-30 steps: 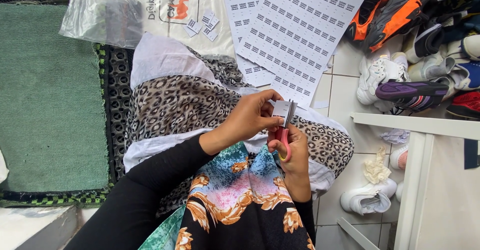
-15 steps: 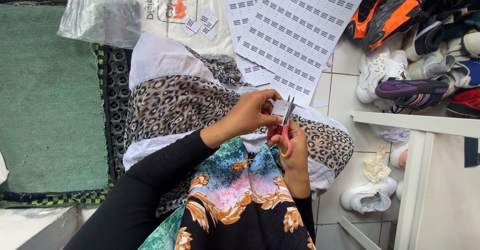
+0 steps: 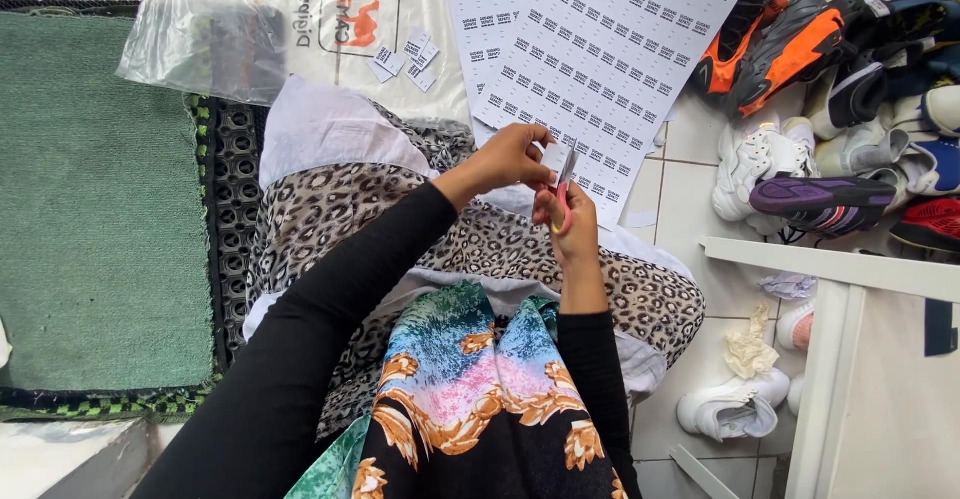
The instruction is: The person sits on the floor and uses pink-handled scissors to cut small rectangular labels from a large sheet of paper. The person holds the sheet with one hand and cuts along the printed lines with the other, separating individual labels.
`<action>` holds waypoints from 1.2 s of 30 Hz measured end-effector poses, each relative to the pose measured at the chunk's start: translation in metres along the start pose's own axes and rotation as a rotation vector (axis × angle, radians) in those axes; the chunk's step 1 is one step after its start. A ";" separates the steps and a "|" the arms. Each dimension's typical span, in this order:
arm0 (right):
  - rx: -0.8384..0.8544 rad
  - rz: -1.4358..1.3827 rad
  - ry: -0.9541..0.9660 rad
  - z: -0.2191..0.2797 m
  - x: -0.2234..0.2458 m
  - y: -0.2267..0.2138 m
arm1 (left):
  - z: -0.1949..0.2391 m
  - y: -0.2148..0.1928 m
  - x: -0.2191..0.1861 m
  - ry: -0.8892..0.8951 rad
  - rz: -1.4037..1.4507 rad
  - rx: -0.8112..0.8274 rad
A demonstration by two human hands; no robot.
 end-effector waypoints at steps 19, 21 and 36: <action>-0.122 0.095 0.147 -0.070 -0.075 -0.038 | -0.082 -0.026 0.070 -0.109 0.174 0.027; -0.129 0.117 0.152 -0.070 -0.077 -0.040 | -0.086 -0.026 0.078 -0.129 0.166 0.022; -0.121 0.214 0.174 -0.069 -0.094 -0.059 | -0.088 -0.046 0.093 -0.171 0.069 -0.029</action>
Point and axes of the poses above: each hand's wrist, its own z-axis away from the middle knuckle, its own y-axis out of the palm, x = y × z, the point moved 9 cm from there along -z, towards the middle knuckle, and after that the axes turned 2 degrees about z, right-handed, at the moved point
